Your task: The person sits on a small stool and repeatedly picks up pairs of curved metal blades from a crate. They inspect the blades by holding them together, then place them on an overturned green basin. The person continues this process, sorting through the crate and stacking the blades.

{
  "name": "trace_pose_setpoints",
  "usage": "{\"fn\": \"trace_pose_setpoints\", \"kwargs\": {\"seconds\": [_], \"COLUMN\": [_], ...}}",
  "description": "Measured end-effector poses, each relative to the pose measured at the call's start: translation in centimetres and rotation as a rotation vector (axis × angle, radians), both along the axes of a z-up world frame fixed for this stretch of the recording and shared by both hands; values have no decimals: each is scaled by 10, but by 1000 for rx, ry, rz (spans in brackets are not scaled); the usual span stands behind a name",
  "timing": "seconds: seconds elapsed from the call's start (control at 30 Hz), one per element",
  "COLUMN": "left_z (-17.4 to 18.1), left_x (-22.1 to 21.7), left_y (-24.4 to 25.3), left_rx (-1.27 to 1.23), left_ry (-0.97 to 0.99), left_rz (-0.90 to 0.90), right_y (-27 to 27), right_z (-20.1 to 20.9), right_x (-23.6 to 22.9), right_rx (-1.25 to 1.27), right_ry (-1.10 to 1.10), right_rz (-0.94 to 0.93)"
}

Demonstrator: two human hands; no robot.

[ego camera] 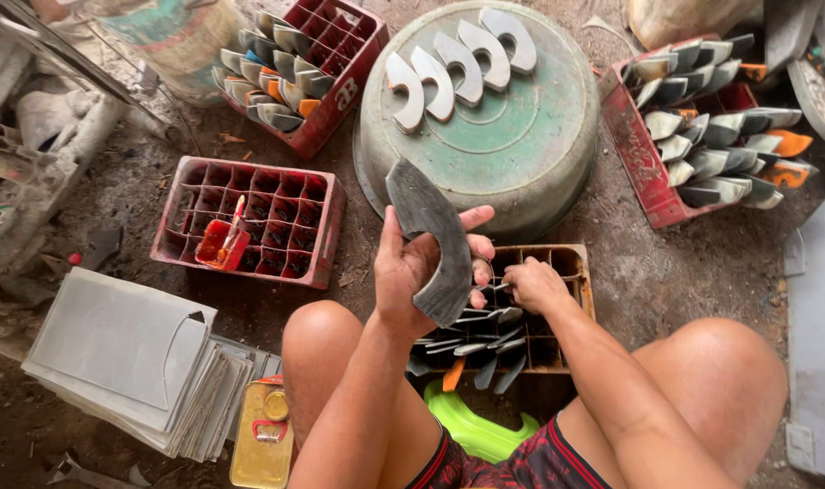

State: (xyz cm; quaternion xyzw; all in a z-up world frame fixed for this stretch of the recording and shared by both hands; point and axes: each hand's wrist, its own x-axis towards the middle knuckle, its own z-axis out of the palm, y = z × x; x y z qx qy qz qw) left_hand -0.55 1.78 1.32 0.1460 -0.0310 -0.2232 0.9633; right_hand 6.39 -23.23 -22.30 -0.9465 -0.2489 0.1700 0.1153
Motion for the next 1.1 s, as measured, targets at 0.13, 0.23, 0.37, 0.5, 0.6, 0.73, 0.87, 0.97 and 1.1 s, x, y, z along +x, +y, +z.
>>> {"fn": "trace_pose_setpoints", "kwargs": {"seconds": [0.13,0.23,0.37,0.5,0.6,0.73,0.87,0.97,1.1], "left_z": [-4,-5,-6,-7,-3,-1,-4,-15,-37], "left_x": [1,0,3,5,5,1,3,9,14], "left_y": [-4,-9,-11,-14,-16,-18,-21,-26,-42], "left_rx": [-52,-45,3,29,38,181,297,502,805], "left_ry": [-47,-81,-75,-80,-82,-60,35,75,50], "left_rz": [-42,-60,-58,-46,-47,-26,-11,-13,85], "right_y": [-6,-10,-7,-1,2,3,-3,-14,-20], "right_z": [-10,-16,-19,-19,-11,23,95,151,192], "right_x": [-12,-21,-30,-32,-19,8,34,42,29], "right_rx": [-1,93,148,90,224,260,739,1036,1605], "right_ry": [-65,-178,-144,56,84,24,154,213,388], "right_rz": [59,107,80,-55,-223,-379,-677,-717,-572]}}
